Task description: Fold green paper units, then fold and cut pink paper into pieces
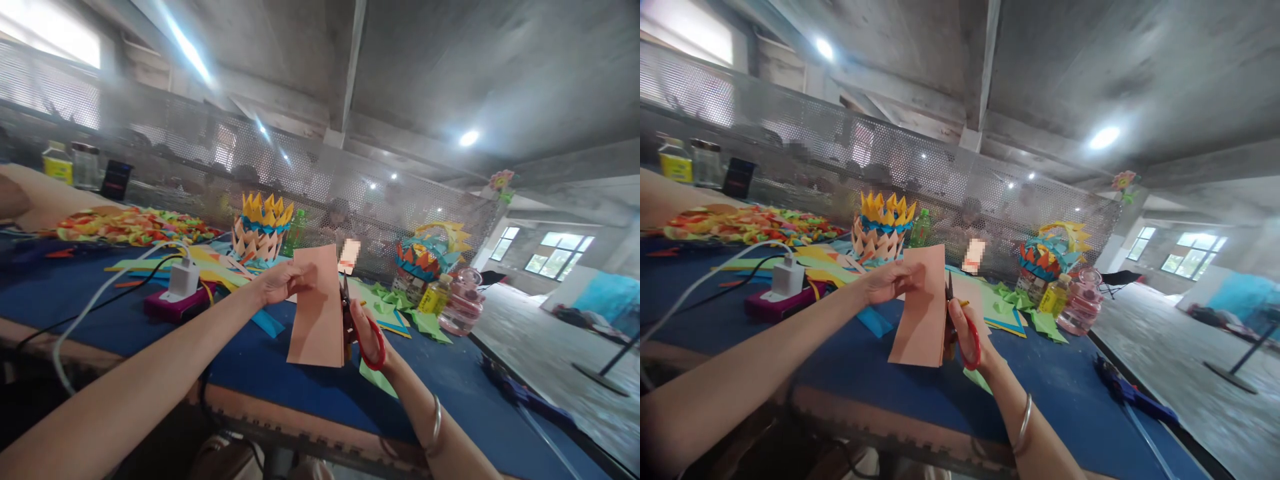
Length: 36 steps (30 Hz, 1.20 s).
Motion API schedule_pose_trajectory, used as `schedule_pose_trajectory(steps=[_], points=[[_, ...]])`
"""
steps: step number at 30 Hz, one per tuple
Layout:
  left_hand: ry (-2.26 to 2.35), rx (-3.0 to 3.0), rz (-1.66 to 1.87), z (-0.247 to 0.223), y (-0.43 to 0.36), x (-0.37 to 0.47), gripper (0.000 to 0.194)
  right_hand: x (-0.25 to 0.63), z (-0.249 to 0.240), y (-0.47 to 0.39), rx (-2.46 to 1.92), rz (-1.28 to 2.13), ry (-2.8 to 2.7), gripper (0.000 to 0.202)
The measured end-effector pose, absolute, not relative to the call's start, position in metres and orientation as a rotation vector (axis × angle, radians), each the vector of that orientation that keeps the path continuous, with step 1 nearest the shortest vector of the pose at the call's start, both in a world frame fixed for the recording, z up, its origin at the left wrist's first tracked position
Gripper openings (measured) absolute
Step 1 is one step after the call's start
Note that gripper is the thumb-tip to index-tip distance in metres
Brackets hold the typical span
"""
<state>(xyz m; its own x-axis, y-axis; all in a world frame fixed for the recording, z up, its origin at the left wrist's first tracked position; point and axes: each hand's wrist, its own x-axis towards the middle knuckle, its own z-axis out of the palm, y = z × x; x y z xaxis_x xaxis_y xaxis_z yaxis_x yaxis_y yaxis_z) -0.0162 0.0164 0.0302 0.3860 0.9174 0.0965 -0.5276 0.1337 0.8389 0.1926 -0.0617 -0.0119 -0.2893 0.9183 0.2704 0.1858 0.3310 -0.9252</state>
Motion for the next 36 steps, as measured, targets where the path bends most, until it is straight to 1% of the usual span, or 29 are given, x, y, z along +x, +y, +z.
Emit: schedule_pose_trajectory(steps=[7,12,15,20,22,25,27,32,36], points=[[0.531,0.962,1.113,0.031,0.016,-0.018,0.017,0.192,-0.012,-0.06,-1.014,1.092,-1.614,0.066],[0.568,0.958,1.077,0.03,0.018,-0.017,0.015,0.192,-0.01,-0.063,-0.943,1.126,-1.678,0.065],[0.581,0.945,1.075,0.031,0.018,-0.016,0.011,0.192,-0.009,-0.062,-0.965,1.083,-1.678,0.065],[0.623,0.912,1.038,0.035,0.019,-0.019,0.018,0.194,-0.008,-0.062,-0.988,1.048,-1.682,0.062],[0.666,0.895,0.986,0.037,0.02,-0.022,0.016,0.194,-0.006,-0.062,-1.0,1.15,-1.654,0.064],[0.729,0.87,0.886,0.041,0.02,-0.026,0.012,0.194,-0.004,-0.062,-0.987,1.44,-1.56,0.075],[0.759,0.862,0.841,0.042,0.02,-0.027,0.011,0.194,-0.004,-0.061,-0.958,1.521,-1.507,0.077],[0.826,0.876,0.845,0.037,0.021,-0.023,0.012,0.195,-0.006,-0.058,-1.051,1.342,-1.492,0.071],[0.823,0.925,0.885,0.031,0.021,-0.02,0.012,0.195,-0.002,-0.063,-1.103,1.337,-1.541,0.077]])
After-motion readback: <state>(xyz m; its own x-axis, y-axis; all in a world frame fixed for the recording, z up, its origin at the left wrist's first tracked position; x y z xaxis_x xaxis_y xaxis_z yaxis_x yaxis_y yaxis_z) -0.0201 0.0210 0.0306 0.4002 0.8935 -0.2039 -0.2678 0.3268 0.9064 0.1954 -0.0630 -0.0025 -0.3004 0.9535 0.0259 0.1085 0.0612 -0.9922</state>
